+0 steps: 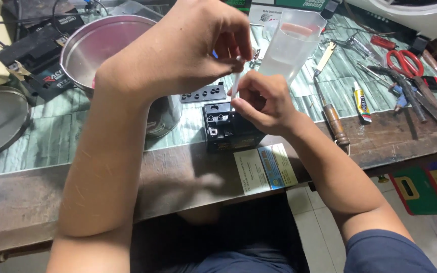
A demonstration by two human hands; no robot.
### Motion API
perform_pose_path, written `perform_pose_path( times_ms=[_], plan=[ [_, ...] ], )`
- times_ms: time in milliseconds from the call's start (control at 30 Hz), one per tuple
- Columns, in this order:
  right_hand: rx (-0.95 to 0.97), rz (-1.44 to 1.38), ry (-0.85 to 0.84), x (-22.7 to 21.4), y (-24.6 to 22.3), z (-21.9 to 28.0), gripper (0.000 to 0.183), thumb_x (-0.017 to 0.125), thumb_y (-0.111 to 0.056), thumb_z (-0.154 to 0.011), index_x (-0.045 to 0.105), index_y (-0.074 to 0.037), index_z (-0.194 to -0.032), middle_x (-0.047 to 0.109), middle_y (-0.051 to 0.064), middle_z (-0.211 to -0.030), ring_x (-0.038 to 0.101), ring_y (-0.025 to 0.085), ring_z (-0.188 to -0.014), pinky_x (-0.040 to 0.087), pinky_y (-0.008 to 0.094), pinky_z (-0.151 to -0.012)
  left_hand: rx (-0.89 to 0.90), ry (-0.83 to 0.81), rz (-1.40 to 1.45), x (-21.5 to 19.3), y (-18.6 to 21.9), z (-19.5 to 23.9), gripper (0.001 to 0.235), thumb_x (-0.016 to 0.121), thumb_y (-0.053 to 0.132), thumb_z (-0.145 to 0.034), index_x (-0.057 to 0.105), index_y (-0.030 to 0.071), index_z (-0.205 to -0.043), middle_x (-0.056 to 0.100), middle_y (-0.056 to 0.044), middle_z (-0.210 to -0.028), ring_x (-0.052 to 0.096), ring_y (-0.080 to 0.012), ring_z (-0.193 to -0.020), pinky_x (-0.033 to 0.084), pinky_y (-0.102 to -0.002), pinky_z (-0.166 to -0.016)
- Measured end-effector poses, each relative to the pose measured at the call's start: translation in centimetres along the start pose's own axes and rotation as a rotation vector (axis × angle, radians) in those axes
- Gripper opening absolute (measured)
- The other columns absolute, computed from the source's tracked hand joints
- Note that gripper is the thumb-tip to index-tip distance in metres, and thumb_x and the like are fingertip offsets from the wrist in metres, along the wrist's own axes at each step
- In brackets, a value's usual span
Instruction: Placing a cover on a lead-acid battery and filling its cells with electrolyte using a syringe.
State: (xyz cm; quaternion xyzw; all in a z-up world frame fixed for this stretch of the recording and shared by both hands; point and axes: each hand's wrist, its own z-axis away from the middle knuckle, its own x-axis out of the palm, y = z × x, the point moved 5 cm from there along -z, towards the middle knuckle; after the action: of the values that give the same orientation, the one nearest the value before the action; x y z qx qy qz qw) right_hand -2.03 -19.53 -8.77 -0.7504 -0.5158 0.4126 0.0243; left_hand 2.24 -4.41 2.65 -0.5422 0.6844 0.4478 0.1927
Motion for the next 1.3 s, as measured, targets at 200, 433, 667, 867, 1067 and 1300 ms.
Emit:
perform_pose_path(
  times_ms=[200,433,667,867,1067,1300],
  plan=[
    [0.069,-0.209,0.11,0.3,0.0,-0.4,0.029,0.048,-0.025,-0.113,0.061,-0.001,-0.102,0.047,0.0,-0.064,0.044,0.011,-0.054,0.038,0.025,-0.052,0.005,-0.076,0.002,0.7,-0.2,-0.5,0.024,0.093,0.008,-0.085,0.072,0.004,-0.097,0.074,-0.005,-0.082,0.071,-0.0111,-0.072,0.059,-0.024,-0.06],
    [-0.002,-0.23,0.183,0.5,-0.1,-0.5,0.031,0.043,-0.019,-0.114,0.057,0.0,-0.095,0.058,0.007,-0.075,0.043,0.011,-0.049,0.038,0.023,-0.05,0.001,-0.052,-0.201,0.9,0.1,-0.3,0.038,0.074,0.007,-0.098,0.067,0.009,-0.135,0.073,-0.009,-0.098,0.07,-0.018,-0.081,0.053,-0.032,-0.063],
    [0.06,-0.204,0.175,0.5,0.0,-0.4,0.034,0.042,-0.023,-0.115,0.061,-0.002,-0.095,0.046,0.002,-0.057,0.042,0.011,-0.049,0.038,0.024,-0.056,-0.091,-0.059,-0.153,1.2,0.7,-0.2,0.045,0.067,-0.005,-0.097,0.043,0.006,-0.133,0.064,-0.013,-0.098,0.066,-0.0232,-0.077,0.055,-0.033,-0.057],
    [0.041,-0.211,0.139,0.7,0.0,-0.3,0.036,0.042,-0.027,-0.115,0.061,-0.003,-0.096,0.045,0.0,-0.059,0.042,0.01,-0.049,0.038,0.023,-0.054,-0.207,-0.03,-0.238,1.0,-0.7,0.1,0.014,0.07,0.013,-0.105,0.06,0.004,-0.11,0.067,-0.016,-0.097,0.069,-0.0278,-0.083,0.053,-0.037,-0.06],
    [0.031,-0.184,0.142,0.7,0.3,-0.3,0.037,0.044,-0.03,-0.114,0.061,-0.003,-0.095,0.046,0.001,-0.059,0.043,0.011,-0.049,0.038,0.024,-0.053,-0.108,0.024,-0.276,0.5,-0.6,0.4,0.015,0.069,0.011,-0.106,0.056,0.006,-0.111,0.062,-0.014,-0.091,0.061,-0.0266,-0.074,0.046,-0.039,-0.056],
    [0.017,-0.193,0.138,0.8,0.6,0.0,0.038,0.046,-0.03,-0.113,0.061,-0.001,-0.094,0.045,0.001,-0.061,0.042,0.011,-0.05,0.036,0.024,-0.051,-0.016,0.1,-0.34,0.0,0.2,0.7,0.011,0.07,0.011,-0.108,0.061,0.008,-0.114,0.061,-0.01,-0.084,0.06,-0.0196,-0.068,0.045,-0.033,-0.053]
  ],
)
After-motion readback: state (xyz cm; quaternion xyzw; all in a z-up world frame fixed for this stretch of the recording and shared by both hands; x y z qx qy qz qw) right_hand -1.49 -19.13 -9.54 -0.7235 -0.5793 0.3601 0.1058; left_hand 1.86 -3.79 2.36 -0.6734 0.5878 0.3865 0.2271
